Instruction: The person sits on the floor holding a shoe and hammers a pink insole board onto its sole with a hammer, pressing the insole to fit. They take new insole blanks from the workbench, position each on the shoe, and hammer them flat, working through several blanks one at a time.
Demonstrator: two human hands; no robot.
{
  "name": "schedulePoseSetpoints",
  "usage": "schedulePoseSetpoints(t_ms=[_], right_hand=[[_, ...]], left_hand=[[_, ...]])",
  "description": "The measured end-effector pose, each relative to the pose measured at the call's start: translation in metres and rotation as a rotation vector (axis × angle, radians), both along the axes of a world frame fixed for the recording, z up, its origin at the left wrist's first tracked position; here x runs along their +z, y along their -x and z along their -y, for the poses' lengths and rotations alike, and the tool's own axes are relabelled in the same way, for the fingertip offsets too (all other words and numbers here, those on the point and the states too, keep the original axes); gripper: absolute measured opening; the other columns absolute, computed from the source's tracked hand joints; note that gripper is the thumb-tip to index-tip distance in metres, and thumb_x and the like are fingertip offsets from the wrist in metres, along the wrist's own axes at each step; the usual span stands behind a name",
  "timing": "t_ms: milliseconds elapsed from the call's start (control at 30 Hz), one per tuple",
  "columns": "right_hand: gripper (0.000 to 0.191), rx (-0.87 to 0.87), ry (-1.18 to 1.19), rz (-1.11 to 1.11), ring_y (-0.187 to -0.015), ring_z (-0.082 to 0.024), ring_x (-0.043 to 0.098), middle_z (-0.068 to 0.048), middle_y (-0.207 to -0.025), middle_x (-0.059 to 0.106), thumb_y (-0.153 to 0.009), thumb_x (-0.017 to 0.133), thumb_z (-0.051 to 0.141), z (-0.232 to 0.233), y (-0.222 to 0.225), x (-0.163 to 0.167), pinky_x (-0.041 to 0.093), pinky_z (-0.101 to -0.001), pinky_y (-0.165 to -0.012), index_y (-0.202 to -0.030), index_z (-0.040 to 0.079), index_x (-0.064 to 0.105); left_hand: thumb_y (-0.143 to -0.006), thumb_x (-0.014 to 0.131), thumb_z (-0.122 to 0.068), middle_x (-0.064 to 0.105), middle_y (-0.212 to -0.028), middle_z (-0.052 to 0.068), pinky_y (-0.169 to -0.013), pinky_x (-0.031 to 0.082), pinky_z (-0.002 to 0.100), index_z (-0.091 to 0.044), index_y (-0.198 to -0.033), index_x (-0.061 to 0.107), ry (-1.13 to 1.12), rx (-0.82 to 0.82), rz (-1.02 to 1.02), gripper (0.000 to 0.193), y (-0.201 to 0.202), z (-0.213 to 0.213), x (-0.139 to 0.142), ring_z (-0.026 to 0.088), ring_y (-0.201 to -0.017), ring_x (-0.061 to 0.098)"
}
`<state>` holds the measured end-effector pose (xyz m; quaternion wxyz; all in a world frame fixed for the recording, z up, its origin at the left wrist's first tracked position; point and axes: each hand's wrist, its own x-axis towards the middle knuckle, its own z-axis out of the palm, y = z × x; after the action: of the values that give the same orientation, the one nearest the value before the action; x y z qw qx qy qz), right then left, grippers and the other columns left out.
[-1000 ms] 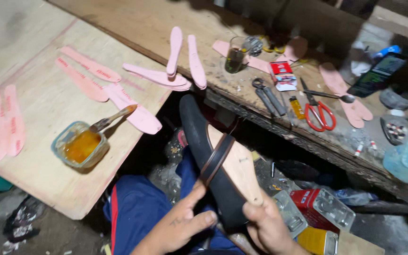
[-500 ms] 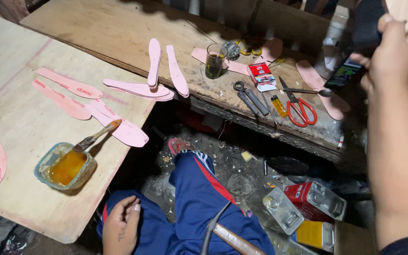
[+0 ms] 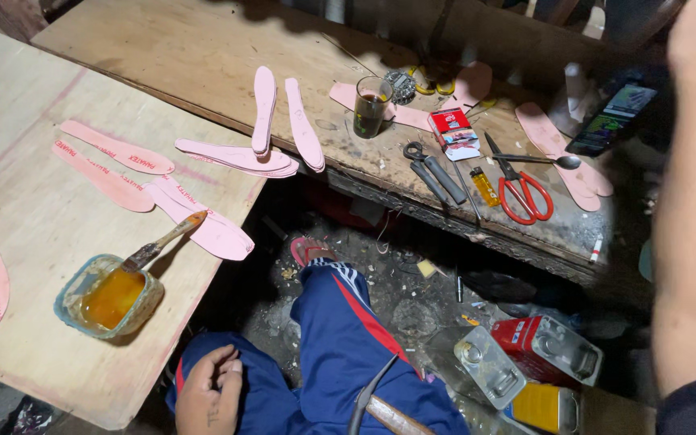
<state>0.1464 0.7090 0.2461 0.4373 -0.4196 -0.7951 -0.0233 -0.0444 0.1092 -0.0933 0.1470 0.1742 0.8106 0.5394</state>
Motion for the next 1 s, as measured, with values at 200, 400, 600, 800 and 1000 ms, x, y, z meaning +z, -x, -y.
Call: schedulePoseSetpoints(t_ms=[200,400,600,800,1000], right_hand=[[0.024,0.004,0.125,0.056,-0.073,-0.021,0.075,-0.007,-0.093,0.076,-0.093,0.071,0.024,0.007,-0.007,0.002,0.061,-0.0360,-0.056,-0.106,0.005,0.067],[0.022,0.031,0.192,0.027,-0.075,-0.021,0.075,-0.007,-0.096,0.076,-0.092,0.068,0.018,0.009,-0.014,-0.005,0.061,-0.0357,-0.058,-0.109,0.005,0.066],[0.023,0.102,0.286,-0.100,-0.078,-0.020,0.075,-0.006,-0.098,0.075,-0.090,0.064,0.011,0.008,-0.030,-0.026,0.062,-0.0354,-0.061,-0.112,0.006,0.065],[0.027,0.294,0.558,-0.550,-0.081,-0.020,0.075,-0.005,-0.100,0.075,-0.088,0.061,0.005,0.061,-0.053,-0.053,0.062,-0.0352,-0.064,-0.115,0.006,0.063],[0.033,0.547,0.963,-1.052,-0.083,-0.019,0.075,-0.004,-0.102,0.075,-0.087,0.058,-0.001,0.193,-0.060,-0.111,0.062,-0.0349,-0.066,-0.118,0.007,0.062]], left_hand=[[-0.086,0.070,-0.009,0.077,-0.103,0.013,-0.080,0.056,0.026,0.003,-0.116,0.069,0.005,-0.024,-0.080,0.032,0.001,-0.008,0.008,0.013,-0.088,0.073],[-0.086,0.070,-0.013,0.077,-0.100,0.013,-0.078,0.056,0.027,0.002,-0.117,0.069,0.056,-0.054,-0.093,0.034,0.002,-0.010,0.016,0.013,-0.082,0.072],[-0.086,0.071,-0.014,0.076,-0.092,0.011,-0.076,0.056,0.028,0.000,-0.117,0.070,0.151,-0.054,-0.088,0.034,-0.004,-0.004,0.035,0.016,-0.076,0.070],[-0.084,0.072,-0.014,0.074,-0.098,0.011,-0.078,0.056,0.028,0.000,-0.116,0.069,0.074,-0.078,-0.057,0.035,-0.006,-0.001,0.050,0.015,-0.083,0.073],[-0.086,0.074,-0.017,0.071,-0.116,0.012,-0.094,0.054,0.031,0.000,-0.126,0.063,-0.186,-0.214,0.106,0.045,-0.032,-0.021,0.093,0.018,-0.107,0.070]])
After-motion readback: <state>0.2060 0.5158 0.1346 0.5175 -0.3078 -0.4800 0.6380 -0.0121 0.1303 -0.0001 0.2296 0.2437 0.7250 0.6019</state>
